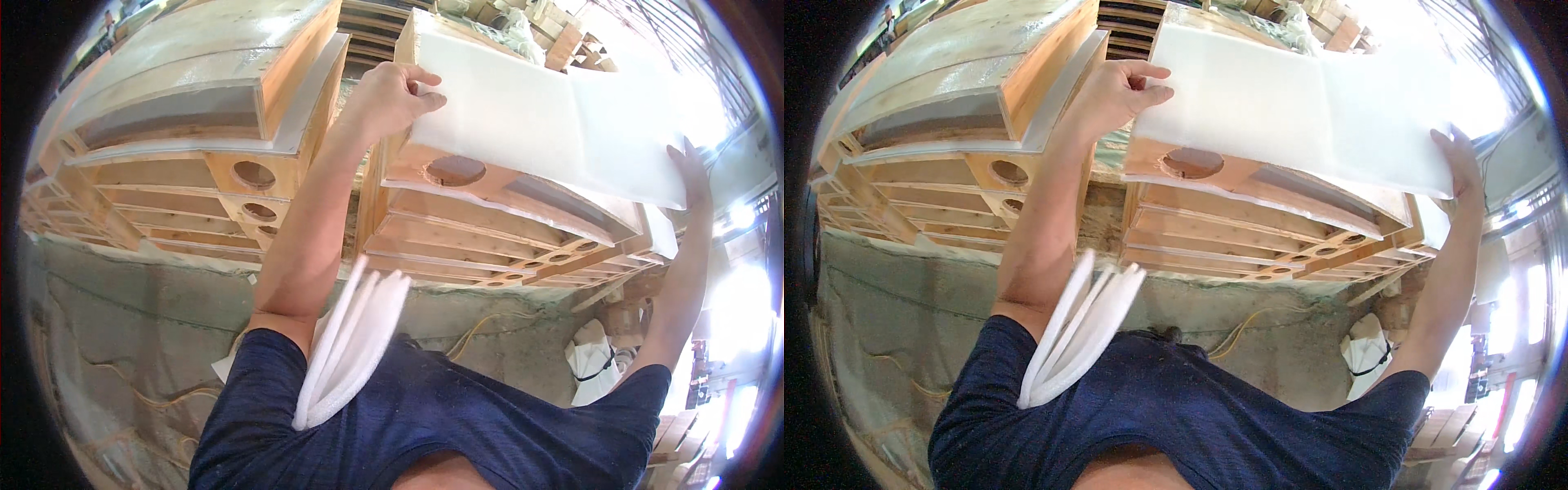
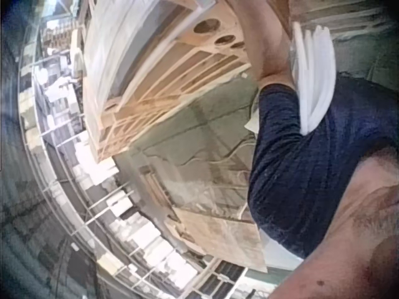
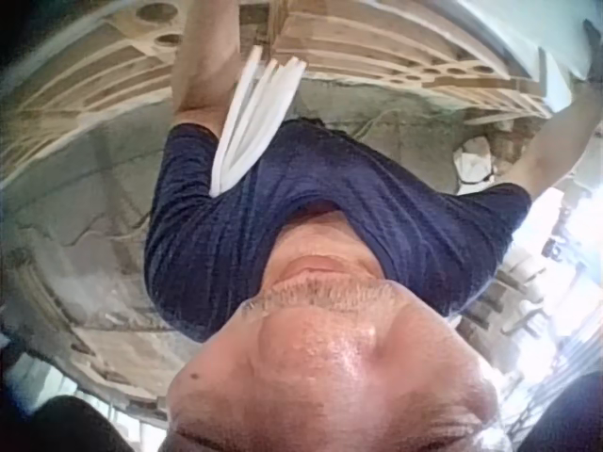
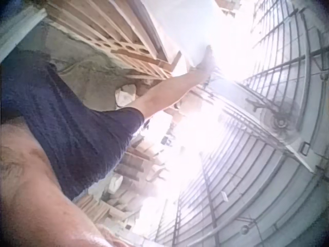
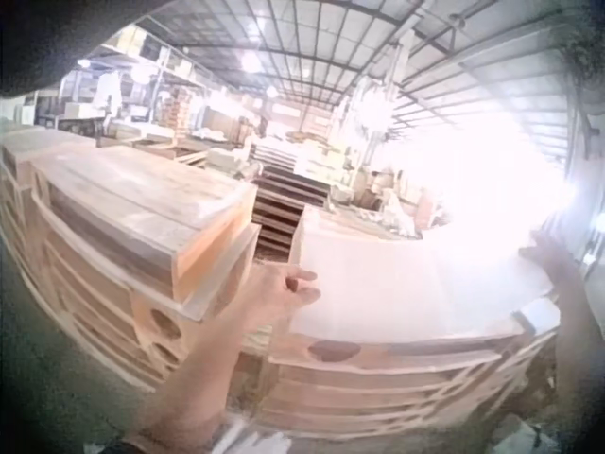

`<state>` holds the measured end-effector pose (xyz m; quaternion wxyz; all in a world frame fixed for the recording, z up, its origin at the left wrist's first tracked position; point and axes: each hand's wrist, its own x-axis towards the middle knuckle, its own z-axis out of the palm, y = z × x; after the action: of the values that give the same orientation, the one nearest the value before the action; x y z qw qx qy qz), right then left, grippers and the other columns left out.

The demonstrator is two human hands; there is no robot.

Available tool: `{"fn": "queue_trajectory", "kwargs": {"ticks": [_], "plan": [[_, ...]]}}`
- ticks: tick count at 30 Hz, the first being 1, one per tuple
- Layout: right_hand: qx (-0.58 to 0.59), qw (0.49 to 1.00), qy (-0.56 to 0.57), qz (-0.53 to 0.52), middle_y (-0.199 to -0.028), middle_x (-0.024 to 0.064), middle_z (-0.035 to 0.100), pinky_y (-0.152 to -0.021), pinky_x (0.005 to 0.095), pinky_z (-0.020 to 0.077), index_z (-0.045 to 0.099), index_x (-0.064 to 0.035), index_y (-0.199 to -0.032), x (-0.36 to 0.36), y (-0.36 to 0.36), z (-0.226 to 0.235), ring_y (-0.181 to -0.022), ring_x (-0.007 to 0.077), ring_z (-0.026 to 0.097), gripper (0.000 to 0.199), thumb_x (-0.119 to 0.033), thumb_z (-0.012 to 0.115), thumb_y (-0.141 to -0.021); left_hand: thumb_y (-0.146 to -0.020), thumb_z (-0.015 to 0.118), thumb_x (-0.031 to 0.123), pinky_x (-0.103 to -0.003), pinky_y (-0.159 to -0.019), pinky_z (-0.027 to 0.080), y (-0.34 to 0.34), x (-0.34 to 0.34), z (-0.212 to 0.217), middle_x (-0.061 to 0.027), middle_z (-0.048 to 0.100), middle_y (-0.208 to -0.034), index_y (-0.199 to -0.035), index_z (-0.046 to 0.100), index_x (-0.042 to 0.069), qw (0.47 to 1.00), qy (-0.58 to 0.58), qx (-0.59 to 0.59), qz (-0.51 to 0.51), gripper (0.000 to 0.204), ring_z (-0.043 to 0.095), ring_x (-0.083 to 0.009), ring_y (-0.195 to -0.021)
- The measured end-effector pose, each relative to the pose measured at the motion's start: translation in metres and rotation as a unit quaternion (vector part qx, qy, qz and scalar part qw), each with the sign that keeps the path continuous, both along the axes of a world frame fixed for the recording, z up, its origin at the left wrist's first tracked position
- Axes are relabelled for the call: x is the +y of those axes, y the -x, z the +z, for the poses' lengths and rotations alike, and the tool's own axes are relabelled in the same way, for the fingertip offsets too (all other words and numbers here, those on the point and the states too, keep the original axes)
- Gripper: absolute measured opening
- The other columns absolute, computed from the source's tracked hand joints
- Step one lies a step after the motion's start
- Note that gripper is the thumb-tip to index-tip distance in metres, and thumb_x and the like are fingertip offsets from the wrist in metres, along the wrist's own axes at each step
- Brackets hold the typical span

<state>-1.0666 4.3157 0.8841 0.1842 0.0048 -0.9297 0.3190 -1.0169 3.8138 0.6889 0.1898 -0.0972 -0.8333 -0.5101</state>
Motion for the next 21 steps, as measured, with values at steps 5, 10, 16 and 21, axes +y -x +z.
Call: {"fn": "queue_trajectory", "kwargs": {"ticks": [5,10,16,21], "plan": [[0.0,1.0,-0.003,-0.005,-0.128,0.0194,0.049,-0.088,0.0323,0.0489,0.03,0.0056,-0.141,-0.024,-0.004,-0.01,-0.11,0.024,0.055,0.073,-0.022,0.066,-0.084,-0.076,0.07,0.026,-0.036,-0.079,0.053,-0.004,0.003,-0.007,-0.0166,0.068,-0.081,-0.108,0.069,0.004,0.998,0.03,0.047,0.024,0.039,0.068,-0.0274,-0.077],[0.016,1.0,-0.024,0.009,-0.13,0.0176,0.048,-0.089,0.0319,0.0481,0.032,0.0037,-0.141,-0.024,0.001,-0.019,-0.111,0.0225,0.053,0.069,-0.017,0.064,-0.083,-0.077,0.07,0.024,-0.036,-0.081,0.052,0.0,0.006,-0.008,-0.0201,0.068,-0.09,-0.105,0.068,-0.001,0.995,0.042,0.084,0.02,0.038,0.067,-0.0289,-0.082],[-0.056,0.998,-0.009,0.03,-0.131,0.0174,0.049,-0.091,0.0309,0.0461,0.032,-0.0002,-0.143,-0.042,0.007,-0.017,-0.109,0.0206,0.054,0.068,-0.018,0.062,-0.084,-0.082,0.067,0.029,-0.036,-0.089,0.048,-0.005,-0.002,0.008,-0.0203,0.058,-0.119,-0.115,0.063,-0.001,0.994,0.112,-0.002,-0.007,0.045,0.061,-0.0262,-0.103],[-0.02,0.993,-0.113,0.011,-0.126,0.0148,0.054,-0.094,0.0331,0.0447,0.04,-0.0013,-0.139,-0.043,0.004,-0.015,-0.11,0.0218,0.054,0.062,-0.016,0.061,-0.083,-0.093,0.049,0.047,-0.045,-0.11,0.029,0.041,-0.001,0.013,-0.0215,0.028,-0.148,-0.136,0.045,0.002,0.976,0.199,0.032,0.084,0.062,0.03,-0.0315,-0.137]]}}
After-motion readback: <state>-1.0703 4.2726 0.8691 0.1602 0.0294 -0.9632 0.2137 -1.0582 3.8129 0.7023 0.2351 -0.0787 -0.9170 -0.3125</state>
